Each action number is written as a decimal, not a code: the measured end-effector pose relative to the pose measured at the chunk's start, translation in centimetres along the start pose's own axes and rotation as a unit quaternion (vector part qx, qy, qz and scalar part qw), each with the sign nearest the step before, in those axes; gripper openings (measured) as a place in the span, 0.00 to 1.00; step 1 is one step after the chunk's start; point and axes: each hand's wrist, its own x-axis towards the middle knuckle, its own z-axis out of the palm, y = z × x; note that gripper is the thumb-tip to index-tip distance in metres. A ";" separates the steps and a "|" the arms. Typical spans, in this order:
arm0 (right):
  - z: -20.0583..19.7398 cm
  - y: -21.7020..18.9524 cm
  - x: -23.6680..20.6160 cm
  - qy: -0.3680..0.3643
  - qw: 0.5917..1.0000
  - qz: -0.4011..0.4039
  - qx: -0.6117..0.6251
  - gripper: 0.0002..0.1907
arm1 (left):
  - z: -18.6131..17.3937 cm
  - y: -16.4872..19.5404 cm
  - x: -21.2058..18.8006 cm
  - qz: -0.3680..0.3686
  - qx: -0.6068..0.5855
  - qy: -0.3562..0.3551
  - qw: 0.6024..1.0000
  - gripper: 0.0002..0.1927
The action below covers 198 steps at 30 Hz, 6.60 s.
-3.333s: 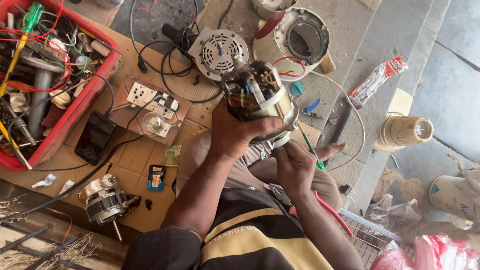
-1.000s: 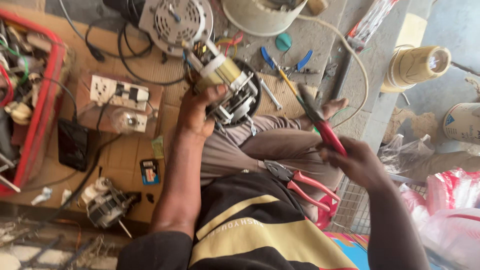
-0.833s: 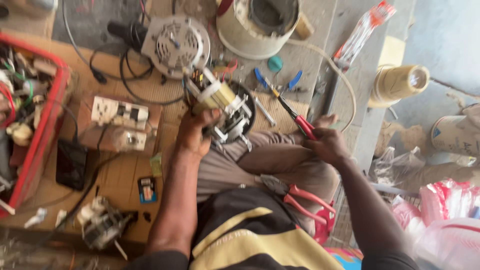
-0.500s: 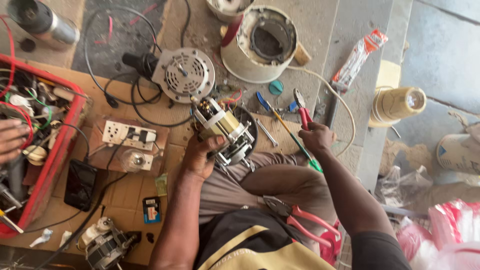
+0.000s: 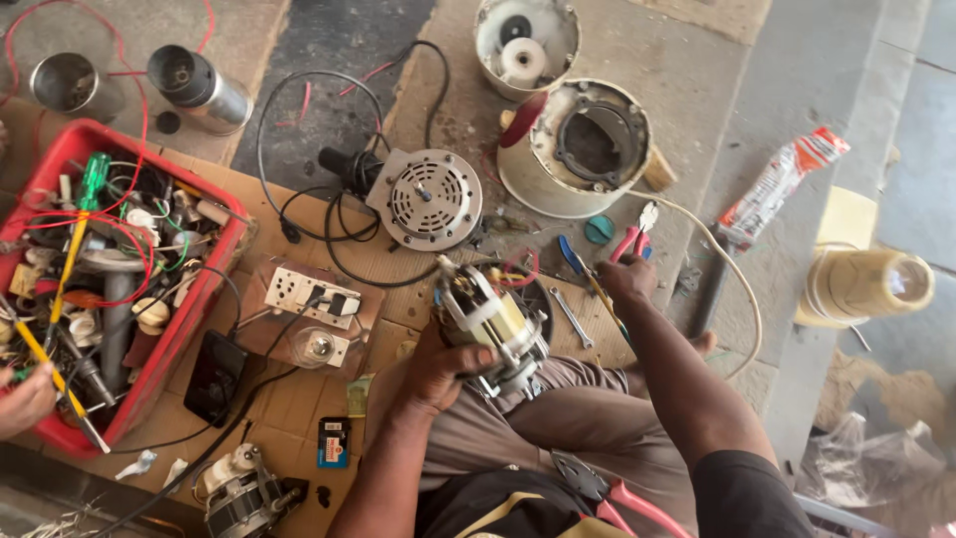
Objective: The person sits on the floor and uses a screwdriver to adjust internal components of a small electric motor. They then use pliers to manipulate a metal part on the motor shaft while holding the motor with the other hand.
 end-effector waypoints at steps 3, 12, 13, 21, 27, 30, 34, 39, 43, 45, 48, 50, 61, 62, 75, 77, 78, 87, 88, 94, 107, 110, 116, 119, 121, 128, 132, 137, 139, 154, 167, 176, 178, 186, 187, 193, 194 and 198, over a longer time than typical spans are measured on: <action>-0.1 -0.1 -0.2 -0.054 0.998 -0.020 0.006 0.25 | 0.3 0.3 -0.3 0.022 -0.011 -0.031 0.999 0.42; -23.3 11.7 -8.6 -0.294 0.943 0.077 -0.134 0.22 | -0.2 -0.4 -0.1 0.053 -0.046 -0.067 0.995 0.43; -24.7 14.4 -9.5 -0.351 0.912 0.086 -0.195 0.23 | -0.2 -0.6 -0.1 0.043 -0.044 -0.065 0.996 0.41; -19.6 25.5 -12.8 -0.405 0.836 0.200 -0.311 0.26 | 0.2 -0.5 0.7 0.040 -0.029 -0.069 0.996 0.31; -16.9 24.9 -16.9 -0.447 0.863 0.222 -0.078 0.19 | 1.1 -0.1 1.3 0.046 -0.069 -0.042 0.996 0.29; -18.6 24.5 -16.8 -0.417 0.866 0.256 0.102 0.16 | 1.2 0.4 2.7 0.043 -0.055 -0.042 0.997 0.30; -22.6 23.8 -15.6 -0.445 0.882 0.060 0.142 0.15 | 1.3 1.1 4.2 0.026 -0.096 0.010 0.995 0.30; -18.5 21.6 -15.4 -0.389 0.916 -0.066 0.080 0.13 | 1.4 2.5 4.6 0.000 -0.147 0.032 0.989 0.30; -14.5 18.4 -16.6 -0.332 0.943 -0.034 -0.011 0.19 | 1.8 2.8 4.6 0.006 -0.114 0.029 0.993 0.31; -13.7 16.8 -17.9 -0.330 0.937 -0.108 -0.033 0.18 | 2.0 2.9 4.6 0.002 -0.092 0.032 0.995 0.31; -12.7 15.2 -19.5 -0.283 0.917 -0.272 -0.068 0.14 | 2.3 3.0 4.8 -0.006 -0.123 0.051 0.991 0.31; -12.1 14.8 -20.2 -0.224 0.921 -0.306 -0.092 0.18 | 2.7 3.1 5.0 -0.002 -0.124 0.057 0.991 0.31; -11.7 14.4 -19.5 -0.018 0.876 -0.390 -0.284 0.32 | 4.7 3.5 5.9 -0.005 -0.079 0.123 0.989 0.29; -11.7 14.4 -19.3 -0.011 0.872 -0.392 -0.293 0.32 | 4.9 3.6 5.9 -0.001 -0.073 0.125 0.990 0.29; -11.1 12.7 -18.9 0.022 0.863 -0.369 -0.345 0.30 | 5.4 3.7 5.9 0.004 0.007 0.129 0.992 0.30; -10.8 13.0 -18.8 0.023 0.865 -0.350 -0.359 0.26 | 5.3 3.6 5.9 -0.019 0.027 0.149 0.988 0.29; -10.7 13.4 -18.8 0.007 0.863 -0.347 -0.367 0.20 | 5.3 3.5 6.0 -0.030 0.037 0.160 0.986 0.29; -12.9 15.2 -16.8 -0.503 0.845 -0.008 0.182 0.13 | 3.4 3.5 5.1 -0.033 -0.107 0.050 0.992 0.26; -12.7 15.1 -16.9 -0.550 0.786 0.080 0.271 0.13 | 3.4 3.5 5.2 -0.021 -0.107 0.051 0.993 0.26; -11.4 15.7 -19.6 -0.114 0.892 -0.371 -0.230 0.14 | 3.9 3.0 5.0 -0.008 -0.095 0.067 0.993 0.23; -11.3 16.8 -19.5 -0.115 0.910 -0.361 -0.166 0.15 | 3.5 2.7 5.0 -0.004 -0.096 0.065 0.993 0.20; -11.9 16.5 -18.0 -0.584 0.694 0.201 0.371 0.13 | 3.6 2.9 4.8 0.000 -0.092 0.046 0.995 0.20; -12.4 16.4 -17.0 -0.522 0.834 0.074 0.161 0.18 | 3.0 3.2 4.7 0.009 -0.051 0.017 0.999 0.22; -12.6 15.6 -17.7 -0.488 0.870 0.019 0.068 0.24 | 2.3 3.1 4.5 -0.002 -0.060 -0.012 0.998 0.24; -12.4 14.8 -17.9 -0.479 0.876 -0.025 0.050 0.25 | 1.9 3.0 4.3 -0.007 -0.084 -0.019 0.996 0.25; -11.9 13.9 -18.5 -0.479 0.876 -0.018 0.054 0.31 | 1.7 3.0 4.4 0.000 -0.117 -0.030 0.993 0.26; -12.0 14.4 -18.5 -0.488 0.869 0.023 0.077 0.40 | 1.5 3.0 4.4 -0.004 -0.116 -0.045 0.992 0.25; -12.2 14.3 -18.4 -0.488 0.868 0.036 0.083 0.38 | 1.4 3.1 4.3 -0.011 -0.103 -0.046 0.994 0.25; -12.2 14.1 -18.4 -0.490 0.867 0.039 0.079 0.40 | 1.4 3.2 4.3 -0.013 -0.104 -0.047 0.993 0.25; -11.9 13.7 -19.1 -0.455 0.888 0.000 0.069 0.39 | 1.0 3.4 4.0 0.005 -0.132 -0.078 0.988 0.29; -10.5 15.9 -20.5 -0.360 0.897 0.172 0.191 0.25 | 1.2 3.2 4.0 0.004 -0.082 -0.064 0.995 0.27; -10.5 15.0 -20.2 -0.387 0.904 0.122 0.137 0.23 | 0.8 3.5 4.1 -0.008 -0.087 -0.081 0.993 0.31; -10.6 14.8 -20.2 -0.384 0.906 0.123 0.130 0.24 | 0.8 3.6 4.1 -0.007 -0.080 -0.081 0.994 0.31; -11.4 13.2 -19.7 -0.377 0.915 0.115 0.083 0.24 | 0.7 3.7 4.3 -0.008 -0.065 -0.074 0.995 0.31; -11.4 13.1 -19.6 -0.384 0.912 0.114 0.089 0.24 | 0.7 3.6 4.3 -0.013 -0.070 -0.073 0.995 0.32; -11.7 12.9 -18.8 -0.438 0.884 0.113 0.115 0.28 | 1.7 4.2 4.3 -0.004 -0.065 -0.061 0.996 0.31; -11.8 12.9 -18.7 -0.450 0.878 0.116 0.115 0.31 | 2.0 4.1 4.2 -0.001 -0.058 -0.048 0.997 0.31; -11.3 13.5 -19.3 -0.375 0.927 -0.022 -0.007 0.33 | 2.9 3.7 3.9 0.009 -0.096 -0.022 0.995 0.28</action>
